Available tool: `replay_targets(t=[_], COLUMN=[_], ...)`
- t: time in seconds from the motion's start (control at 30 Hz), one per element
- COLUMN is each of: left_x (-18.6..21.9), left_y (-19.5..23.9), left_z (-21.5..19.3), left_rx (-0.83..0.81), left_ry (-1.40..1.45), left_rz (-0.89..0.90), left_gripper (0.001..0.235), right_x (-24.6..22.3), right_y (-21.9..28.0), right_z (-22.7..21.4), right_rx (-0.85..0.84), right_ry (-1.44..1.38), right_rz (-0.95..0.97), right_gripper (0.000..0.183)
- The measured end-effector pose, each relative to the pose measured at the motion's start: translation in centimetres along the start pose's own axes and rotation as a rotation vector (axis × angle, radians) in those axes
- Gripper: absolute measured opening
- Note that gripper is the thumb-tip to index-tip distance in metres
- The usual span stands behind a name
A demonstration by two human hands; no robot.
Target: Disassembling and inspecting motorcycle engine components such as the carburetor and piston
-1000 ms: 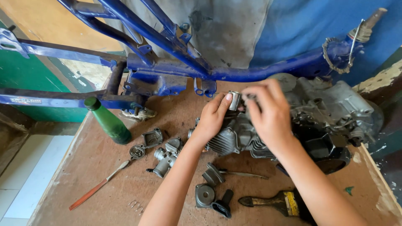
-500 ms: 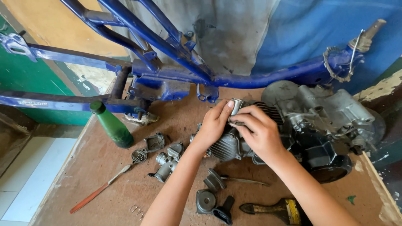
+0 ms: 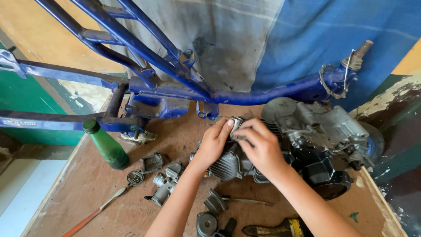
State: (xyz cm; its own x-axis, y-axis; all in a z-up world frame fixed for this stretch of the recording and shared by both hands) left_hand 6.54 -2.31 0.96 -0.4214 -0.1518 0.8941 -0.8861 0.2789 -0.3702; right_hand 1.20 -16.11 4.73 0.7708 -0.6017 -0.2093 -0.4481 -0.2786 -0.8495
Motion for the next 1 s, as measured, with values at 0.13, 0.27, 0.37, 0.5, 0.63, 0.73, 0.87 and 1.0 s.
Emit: replay_targets(t=[0.13,0.27,0.37,0.5,0.63,0.73,0.87,1.0], left_x=[0.5,-0.2,0.3,1.8,1.1,0.9,0.3,0.2], left_y=[0.0,0.6,0.3,0.5,0.5,0.7,0.4,0.4], left_z=[-0.1,0.3,0.0,0.0,0.2,0.2,0.2,-0.1], left_rx=[0.002,0.011,0.019,0.021,0.012,0.015,0.002,0.009], left_ry=[0.006,0.009,0.016,-0.007,-0.02,-0.009,-0.027,-0.076], left_rz=[0.007,-0.019,-0.005,0.023,0.049,0.117,0.179,0.211], left_gripper=[0.042,0.046,0.047,0.043,0.034,0.045,0.05,0.04], right_x=[-0.5,-0.1,-1.8,-2.1,-0.6,-0.2,-1.6,-0.9], right_y=[-0.2,0.6,1.2,2.9,2.2,0.3,-1.4,0.3], right_z=[-0.3,-0.5,0.3,0.4,-1.3,-3.6,-3.3,-0.5], right_rx=[-0.053,0.022,-0.053,-0.13,-0.075,0.104,0.182,0.047], right_ry=[0.029,0.073,0.123,0.155,0.076,0.066,0.101,0.195], right_rz=[-0.033,0.006,-0.112,-0.21,-0.092,0.011,0.044,0.028], right_gripper=[0.018,0.02,0.027,0.031,0.027,0.029,0.029,0.034])
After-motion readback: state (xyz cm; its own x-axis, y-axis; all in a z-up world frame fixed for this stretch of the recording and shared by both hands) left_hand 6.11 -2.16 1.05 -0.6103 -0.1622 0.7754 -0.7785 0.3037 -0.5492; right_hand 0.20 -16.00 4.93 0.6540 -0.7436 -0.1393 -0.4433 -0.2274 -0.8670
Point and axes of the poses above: each hand's wrist, its own y-axis away from the middle knuckle, its own z-axis out of the palm, x = y × z, the point moved 6 cm from there along -y, towards the middle knuckle, and after that the axes turned 6 degrees about y, right-handed, at the moved point
